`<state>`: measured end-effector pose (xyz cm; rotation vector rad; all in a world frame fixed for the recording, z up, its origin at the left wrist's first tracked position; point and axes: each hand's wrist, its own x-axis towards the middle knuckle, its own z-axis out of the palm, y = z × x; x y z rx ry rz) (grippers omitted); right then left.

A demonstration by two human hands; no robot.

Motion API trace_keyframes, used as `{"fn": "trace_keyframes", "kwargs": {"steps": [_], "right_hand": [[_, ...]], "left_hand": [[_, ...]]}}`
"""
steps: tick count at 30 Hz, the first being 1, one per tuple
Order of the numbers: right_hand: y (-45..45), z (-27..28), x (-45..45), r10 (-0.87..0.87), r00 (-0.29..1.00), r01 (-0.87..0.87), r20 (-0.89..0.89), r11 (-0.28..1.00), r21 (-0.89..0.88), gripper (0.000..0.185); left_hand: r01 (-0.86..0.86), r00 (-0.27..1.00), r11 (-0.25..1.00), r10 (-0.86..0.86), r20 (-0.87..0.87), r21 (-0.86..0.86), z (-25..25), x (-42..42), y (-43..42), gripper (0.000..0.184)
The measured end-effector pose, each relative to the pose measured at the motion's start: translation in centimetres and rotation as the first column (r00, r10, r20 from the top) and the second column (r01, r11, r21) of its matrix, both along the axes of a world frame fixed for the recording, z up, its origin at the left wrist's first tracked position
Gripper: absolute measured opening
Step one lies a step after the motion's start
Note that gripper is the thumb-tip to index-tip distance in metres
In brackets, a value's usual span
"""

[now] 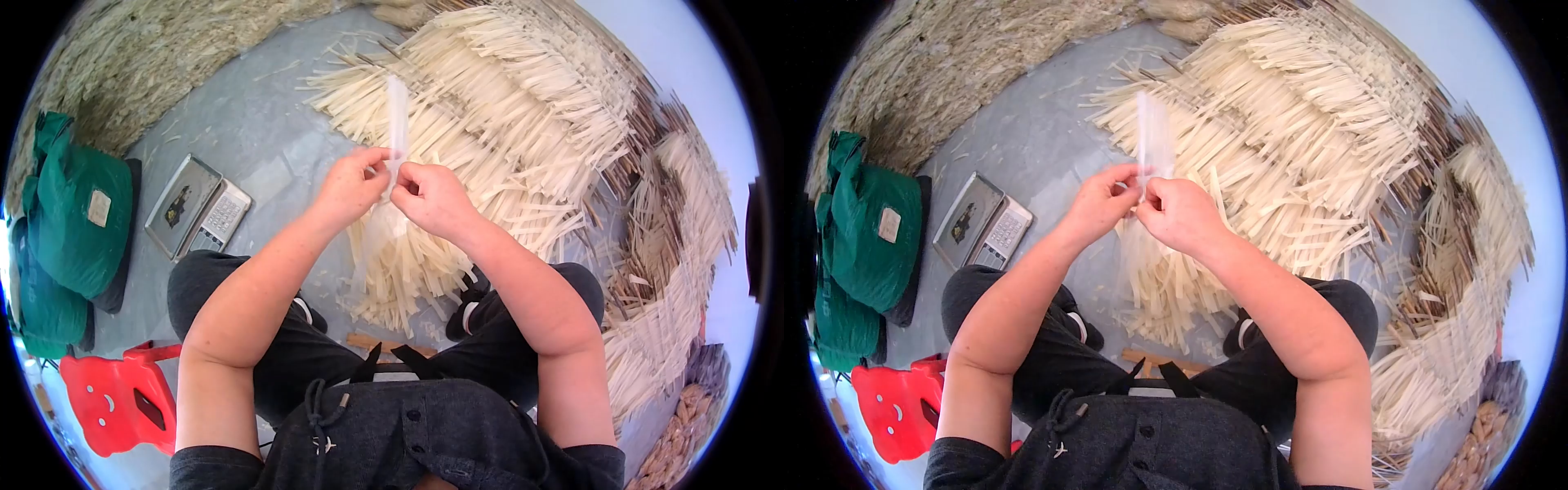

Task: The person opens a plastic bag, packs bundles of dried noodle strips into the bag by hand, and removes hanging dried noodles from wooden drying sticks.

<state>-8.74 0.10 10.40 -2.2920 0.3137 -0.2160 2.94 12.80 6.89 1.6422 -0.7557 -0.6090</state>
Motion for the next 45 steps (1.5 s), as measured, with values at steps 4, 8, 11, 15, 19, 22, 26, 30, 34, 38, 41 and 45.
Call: {"fn": "trace_keyframes", "kwargs": {"steps": [4,8,11,15,19,22,26,30,34,38,41,45], "right_hand": [[-0.7,2.1,-0.2,0.001,0.996,-0.009,-0.092,0.996,-0.087,0.024],[-1.7,3.3,-0.4,0.021,0.965,-0.072,-0.263,0.98,-0.187,0.027],[-1.3,2.2,-0.3,-0.14,0.99,0.13,-0.005,0.93,-0.343,0.028],[-1.5,2.6,0.1,-0.163,0.985,0.175,0.063,0.939,-0.297,0.026],[-2.6,3.3,0.1,-0.205,0.972,0.225,0.11,0.951,-0.213,0.017],[-4.1,4.6,-0.6,-0.185,0.982,0.183,0.028,0.923,-0.339,0.016],[-4.8,3.9,-0.8,-0.198,0.98,0.176,0.004,0.863,-0.474,0.018],[-3.9,4.6,-0.8,-0.23,0.969,0.247,0.09,0.881,-0.403,0.019],[-4.5,4.9,-0.6,-0.229,0.957,0.283,0.178,0.873,-0.396,0.021],[-6.4,5.2,-1.0,-0.22,0.913,0.384,0.345,0.751,-0.537,0.02],[-6.5,5.2,-0.8,-0.277,0.897,0.438,0.344,0.664,-0.606,0.018],[-4.6,6.0,-0.4,-0.14,0.84,0.486,0.524,0.625,-0.611,0.018]], "left_hand": [[-0.253,0.81,0.967,0.234,0.538,-0.038,0.1,5.3,1.4,0.029],[-0.368,0.871,0.927,0.37,0.322,-0.07,2.4,5.8,2.1,0.028],[-0.162,0.924,0.983,0.18,0.338,-0.082,2.0,3.3,1.1,0.024],[0.007,0.896,0.999,0.012,0.445,-0.041,2.7,0.2,0.7,0.018],[-0.142,0.909,0.988,0.103,0.404,0.067,2.0,1.3,0.8,0.014],[-0.301,0.894,0.949,0.247,0.374,0.094,1.5,4.1,1.7,0.017],[-0.267,0.861,0.964,0.246,0.445,-0.016,1.4,3.9,1.9,0.019],[-0.021,0.885,0.999,0.037,0.463,-0.039,2.8,0.8,1.6,0.018],[0.023,0.897,0.983,-0.102,0.431,0.185,2.8,1.1,1.8,0.017],[-0.199,0.806,0.954,0.03,0.591,0.223,0.0,4.5,2.5,0.021],[-0.155,0.908,0.908,-0.024,0.418,0.39,2.6,4.5,2.8,0.024],[0.005,0.997,0.936,-0.033,0.074,0.353,3.9,2.6,2.8,0.026]]}}
